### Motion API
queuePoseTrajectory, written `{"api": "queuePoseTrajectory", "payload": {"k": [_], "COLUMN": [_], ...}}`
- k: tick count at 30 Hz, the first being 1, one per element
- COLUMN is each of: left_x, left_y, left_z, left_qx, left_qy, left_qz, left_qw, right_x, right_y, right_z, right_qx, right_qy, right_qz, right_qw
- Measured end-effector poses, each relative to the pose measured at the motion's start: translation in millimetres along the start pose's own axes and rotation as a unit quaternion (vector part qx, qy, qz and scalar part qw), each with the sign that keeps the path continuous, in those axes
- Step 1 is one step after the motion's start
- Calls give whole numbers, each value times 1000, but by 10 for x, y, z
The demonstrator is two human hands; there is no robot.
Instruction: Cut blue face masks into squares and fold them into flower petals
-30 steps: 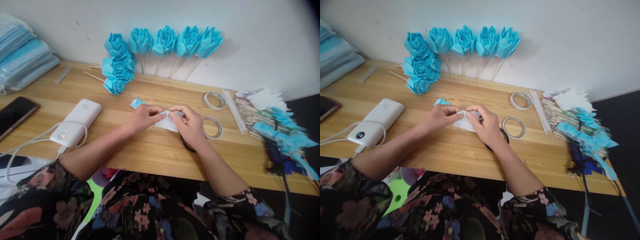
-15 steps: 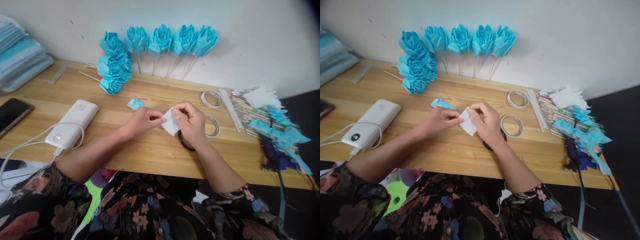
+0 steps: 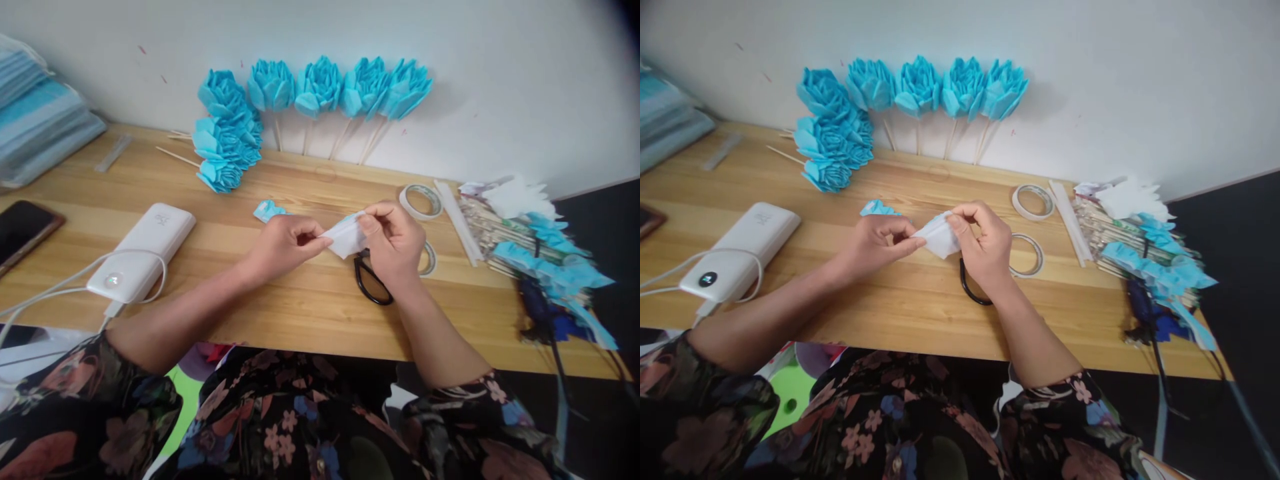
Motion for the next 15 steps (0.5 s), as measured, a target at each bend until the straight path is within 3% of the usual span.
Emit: {"api": "queuePoseTrajectory", "payload": {"k": [7,15], "left_x": [-75,-95], "left_y": [-20,-38], "left_z": [-57,-68], "left_qx": [-9,10], "left_qy": [129,178], "left_qz": [-33,-49], "left_qw": [991,983], "right_x": [-4,-52], "right_y": [2,68], "right_z": [-2,64], "right_qx": [-2,-34], "right_qy": [-2,10], "right_qz": [6,36], "right_qw": [1000,999]}}
Point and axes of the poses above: each hand's wrist, its own y-axis away from the middle knuckle, its own z-axis out of the palm, x = y × z, the point moved 5 cm from there along -y, towards the middle knuckle
